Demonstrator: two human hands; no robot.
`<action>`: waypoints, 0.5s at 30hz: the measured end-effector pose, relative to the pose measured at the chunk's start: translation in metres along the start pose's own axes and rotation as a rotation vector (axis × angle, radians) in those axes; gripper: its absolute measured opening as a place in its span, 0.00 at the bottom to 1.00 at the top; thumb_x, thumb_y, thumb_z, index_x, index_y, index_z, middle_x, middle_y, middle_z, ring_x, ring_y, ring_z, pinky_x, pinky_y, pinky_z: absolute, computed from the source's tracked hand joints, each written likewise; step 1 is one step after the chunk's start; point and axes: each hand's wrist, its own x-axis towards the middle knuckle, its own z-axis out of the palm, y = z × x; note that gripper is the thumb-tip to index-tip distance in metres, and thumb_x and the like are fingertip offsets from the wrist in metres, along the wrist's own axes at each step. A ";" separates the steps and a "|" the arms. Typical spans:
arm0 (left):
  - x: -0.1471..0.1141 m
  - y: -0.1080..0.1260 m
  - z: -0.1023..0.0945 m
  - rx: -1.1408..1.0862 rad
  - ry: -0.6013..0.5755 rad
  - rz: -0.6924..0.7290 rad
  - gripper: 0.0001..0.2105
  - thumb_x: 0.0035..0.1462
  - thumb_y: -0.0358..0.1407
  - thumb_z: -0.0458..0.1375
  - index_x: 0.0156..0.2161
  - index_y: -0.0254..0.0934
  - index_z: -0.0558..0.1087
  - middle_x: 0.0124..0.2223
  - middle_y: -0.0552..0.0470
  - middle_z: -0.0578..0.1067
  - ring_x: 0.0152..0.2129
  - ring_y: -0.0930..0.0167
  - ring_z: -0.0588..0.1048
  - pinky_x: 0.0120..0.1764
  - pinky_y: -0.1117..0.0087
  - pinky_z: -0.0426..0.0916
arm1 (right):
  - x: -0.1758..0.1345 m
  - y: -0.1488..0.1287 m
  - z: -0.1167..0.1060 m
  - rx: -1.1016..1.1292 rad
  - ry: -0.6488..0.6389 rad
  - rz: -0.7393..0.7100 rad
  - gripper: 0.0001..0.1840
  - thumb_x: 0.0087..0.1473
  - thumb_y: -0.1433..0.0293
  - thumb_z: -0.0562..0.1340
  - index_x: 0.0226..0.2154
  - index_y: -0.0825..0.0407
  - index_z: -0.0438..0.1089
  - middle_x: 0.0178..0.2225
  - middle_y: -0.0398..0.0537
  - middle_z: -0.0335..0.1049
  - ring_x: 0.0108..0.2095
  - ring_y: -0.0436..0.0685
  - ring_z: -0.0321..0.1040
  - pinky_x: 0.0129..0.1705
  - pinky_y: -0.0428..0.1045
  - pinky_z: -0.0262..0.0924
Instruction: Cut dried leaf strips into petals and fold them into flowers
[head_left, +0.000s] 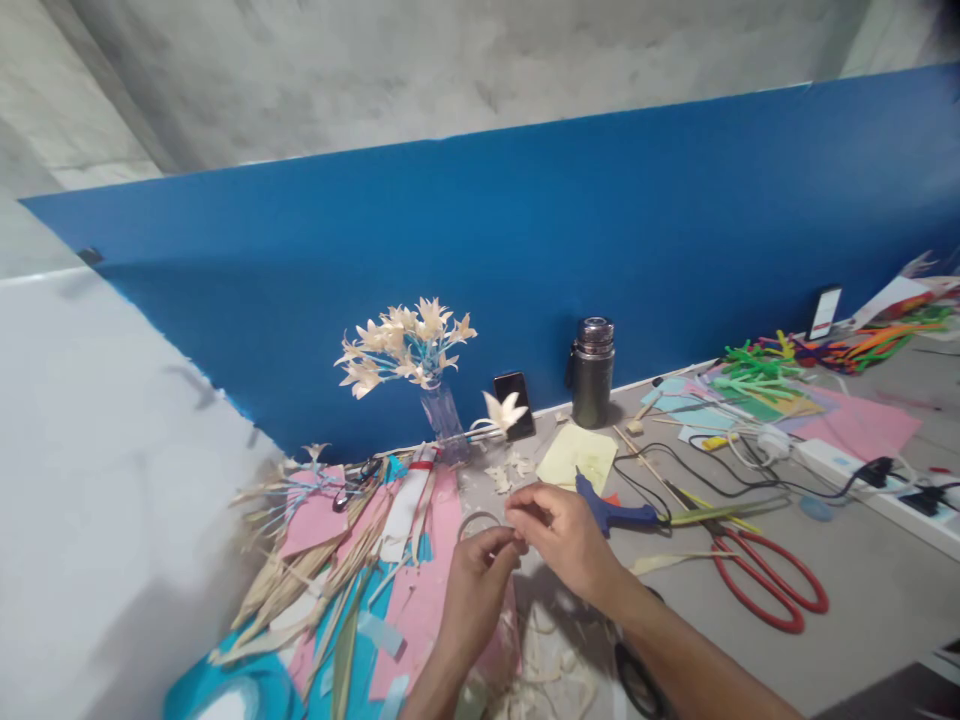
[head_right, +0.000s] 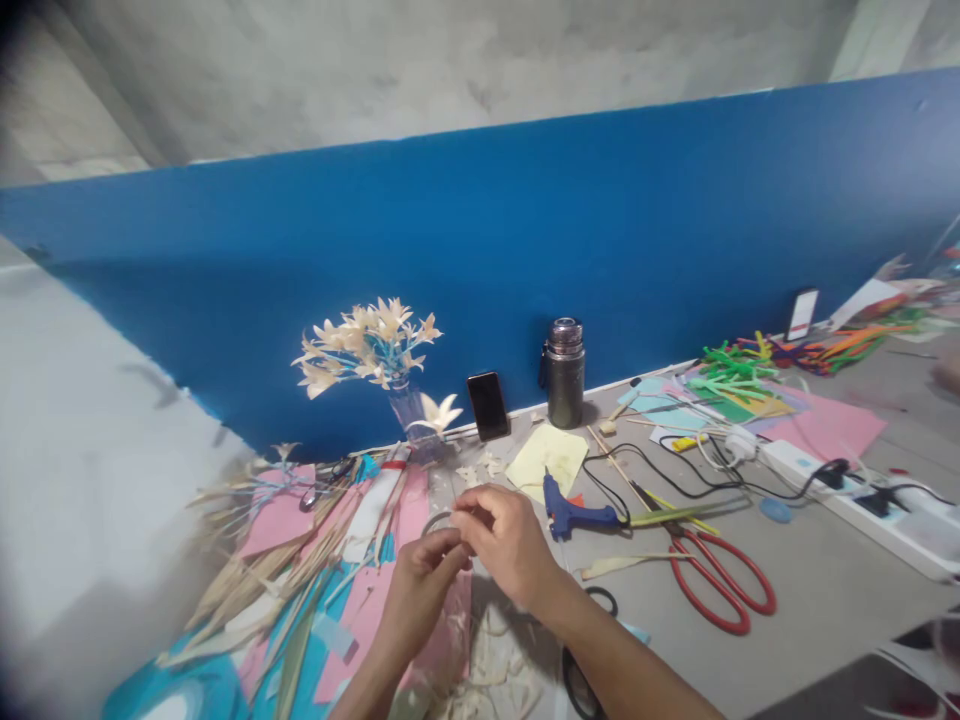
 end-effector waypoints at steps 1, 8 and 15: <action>0.000 0.001 -0.001 -0.008 0.009 -0.002 0.10 0.52 0.37 0.58 0.30 0.37 0.81 0.25 0.51 0.78 0.26 0.66 0.73 0.32 0.70 0.64 | 0.000 0.000 0.000 -0.033 -0.016 -0.004 0.06 0.53 0.75 0.63 0.32 0.52 0.76 0.31 0.46 0.77 0.30 0.54 0.72 0.35 0.46 0.63; -0.001 -0.002 0.001 -0.003 0.012 0.002 0.09 0.52 0.36 0.57 0.25 0.37 0.77 0.25 0.51 0.77 0.26 0.67 0.73 0.32 0.71 0.65 | 0.002 0.003 0.000 -0.125 -0.063 0.021 0.08 0.53 0.75 0.61 0.26 0.53 0.75 0.28 0.45 0.75 0.31 0.54 0.70 0.36 0.47 0.59; 0.005 -0.046 0.007 -0.030 -0.089 -0.043 0.14 0.52 0.46 0.59 0.28 0.36 0.78 0.25 0.48 0.78 0.23 0.67 0.73 0.28 0.71 0.66 | 0.019 -0.002 -0.016 0.025 0.041 0.081 0.07 0.52 0.73 0.61 0.27 0.54 0.76 0.25 0.43 0.73 0.27 0.52 0.68 0.29 0.44 0.58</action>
